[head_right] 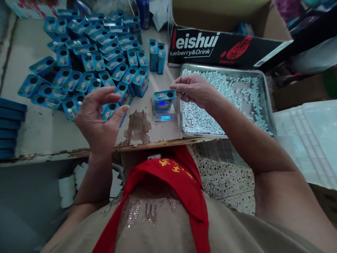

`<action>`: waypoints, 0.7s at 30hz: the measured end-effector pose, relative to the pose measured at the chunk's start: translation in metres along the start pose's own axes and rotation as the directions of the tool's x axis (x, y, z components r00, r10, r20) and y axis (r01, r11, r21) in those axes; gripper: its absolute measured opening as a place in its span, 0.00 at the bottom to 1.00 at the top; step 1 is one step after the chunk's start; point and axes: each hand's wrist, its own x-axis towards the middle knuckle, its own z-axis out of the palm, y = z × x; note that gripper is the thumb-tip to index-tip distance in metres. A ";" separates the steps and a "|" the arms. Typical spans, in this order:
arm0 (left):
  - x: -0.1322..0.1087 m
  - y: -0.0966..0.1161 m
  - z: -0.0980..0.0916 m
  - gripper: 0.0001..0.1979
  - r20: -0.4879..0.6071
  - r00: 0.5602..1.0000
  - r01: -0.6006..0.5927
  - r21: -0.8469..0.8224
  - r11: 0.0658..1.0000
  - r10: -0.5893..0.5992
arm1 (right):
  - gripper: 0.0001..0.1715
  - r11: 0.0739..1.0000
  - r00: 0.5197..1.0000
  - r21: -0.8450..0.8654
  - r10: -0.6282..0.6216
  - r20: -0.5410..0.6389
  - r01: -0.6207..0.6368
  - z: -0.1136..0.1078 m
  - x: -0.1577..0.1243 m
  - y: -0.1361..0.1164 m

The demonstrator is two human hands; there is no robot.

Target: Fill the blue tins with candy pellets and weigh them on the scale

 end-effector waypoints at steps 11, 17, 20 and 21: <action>0.005 -0.006 0.037 0.20 0.098 0.994 0.055 -0.020 0.998 -0.053 | 0.18 0.999 0.997 -0.045 -0.021 0.074 0.024 0.003 0.015 -0.001; 0.006 -0.010 0.054 0.23 0.167 0.984 0.071 -0.009 0.997 -0.069 | 0.20 0.991 0.993 -0.121 -0.051 0.105 0.064 0.005 0.024 0.005; 0.007 -0.012 0.059 0.25 0.188 0.979 0.076 0.003 0.997 -0.075 | 0.20 0.967 0.990 -0.227 -0.092 0.110 0.115 0.006 0.026 0.006; 0.007 -0.013 0.060 0.26 0.194 0.978 0.080 0.009 0.997 -0.080 | 0.19 0.958 0.989 -0.252 -0.111 0.102 0.134 0.006 0.026 0.007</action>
